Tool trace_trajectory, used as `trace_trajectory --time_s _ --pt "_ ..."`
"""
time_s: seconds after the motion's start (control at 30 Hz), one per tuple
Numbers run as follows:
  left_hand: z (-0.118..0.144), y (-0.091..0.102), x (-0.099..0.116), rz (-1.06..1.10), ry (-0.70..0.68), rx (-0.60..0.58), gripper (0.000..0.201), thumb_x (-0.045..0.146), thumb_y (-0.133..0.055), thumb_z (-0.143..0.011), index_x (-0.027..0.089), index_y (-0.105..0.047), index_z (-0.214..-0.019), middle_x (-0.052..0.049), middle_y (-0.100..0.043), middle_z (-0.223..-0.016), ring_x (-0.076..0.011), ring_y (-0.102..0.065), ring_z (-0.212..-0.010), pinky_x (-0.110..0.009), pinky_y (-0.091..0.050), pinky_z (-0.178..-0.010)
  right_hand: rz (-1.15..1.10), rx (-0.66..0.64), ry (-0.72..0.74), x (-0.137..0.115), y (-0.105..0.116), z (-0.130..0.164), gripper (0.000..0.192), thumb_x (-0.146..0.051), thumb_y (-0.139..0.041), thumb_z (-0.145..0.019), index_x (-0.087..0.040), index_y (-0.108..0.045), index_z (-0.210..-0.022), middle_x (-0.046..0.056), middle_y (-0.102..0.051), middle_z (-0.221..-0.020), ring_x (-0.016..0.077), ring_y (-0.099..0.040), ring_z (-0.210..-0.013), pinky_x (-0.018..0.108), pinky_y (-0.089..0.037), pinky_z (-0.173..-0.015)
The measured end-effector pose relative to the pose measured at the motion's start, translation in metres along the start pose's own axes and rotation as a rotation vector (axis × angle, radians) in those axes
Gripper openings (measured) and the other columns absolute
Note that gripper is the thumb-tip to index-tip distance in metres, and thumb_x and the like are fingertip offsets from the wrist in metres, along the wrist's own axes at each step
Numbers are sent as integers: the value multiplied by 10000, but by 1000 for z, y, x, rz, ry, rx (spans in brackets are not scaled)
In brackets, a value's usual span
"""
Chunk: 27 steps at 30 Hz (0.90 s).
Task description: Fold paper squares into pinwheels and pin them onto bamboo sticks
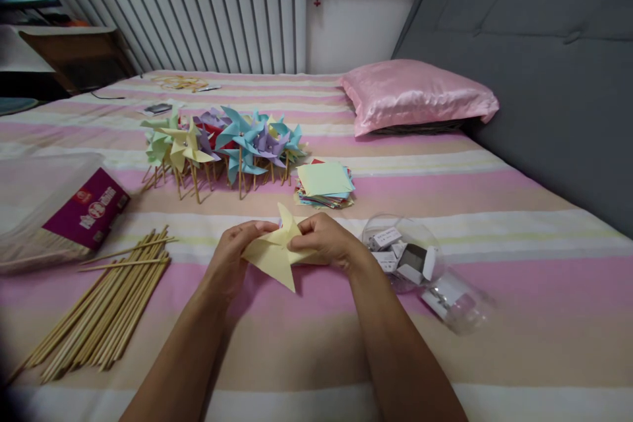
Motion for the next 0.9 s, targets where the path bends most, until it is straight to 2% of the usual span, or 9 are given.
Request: trace_trajectory --time_s 0.1,0.23,0.5,0.67,0.8,0.9 --pt "0 -1 -5 -110 82 -72 253 335 -759 -558 113 -688 -657 -44 -634 -564 -121 -530 -485 -225 -358 -500 90 -43 -31 3 0 1 72 -210 -601 -574 -138 -605 -575 -44 -506 -507 56 -355 -434 193 -233 -428" --pt "-1 -1 -10 -215 117 -146 226 299 -776 -515 118 -674 -603 -33 -617 -551 -105 -504 -476 -211 -329 -479 215 -34 -15 7 4 -1 82 -221 -575 -593 -141 -586 -580 -59 -440 -498 47 -294 -430 194 -186 -416" --pt "-3 -2 -11 -331 78 -150 138 224 -715 -532 120 -629 -560 4 -536 -505 -81 -431 -450 -187 -270 -437 348 -2 20 9 7 -2 112 -240 -573 -594 -149 -544 -536 -70 -379 -476 48 -289 -429 195 -185 -407" --pt "-2 -3 -11 -334 87 -121 150 239 -694 -523 115 -613 -540 10 -503 -476 -73 -402 -422 -183 -247 -414 361 33 42 4 6 0 102 -250 -590 -624 -149 -597 -610 -50 -472 -529 67 -383 -457 190 -251 -416" --pt "-2 -2 -13 -296 115 -99 160 251 -687 -526 109 -626 -570 2 -539 -486 -79 -434 -413 -187 -275 -417 362 101 200 -5 6 1 98 -246 -651 -626 -158 -631 -665 -15 -589 -670 115 -521 -607 212 -379 -550" --pt "-4 0 -14 -217 118 -38 173 256 -691 -537 108 -637 -609 -9 -581 -515 -88 -472 -419 -192 -308 -428 209 148 252 -8 6 0 242 -286 -712 -616 -172 -632 -814 -2 -621 -725 144 -574 -674 239 -423 -607"
Point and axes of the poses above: each hand's wrist, its own z-axis away from the middle knuckle, its own y-axis out of the back of the hand, x = y × z, the point moved 3 cm from there along -z, towards the middle knuckle
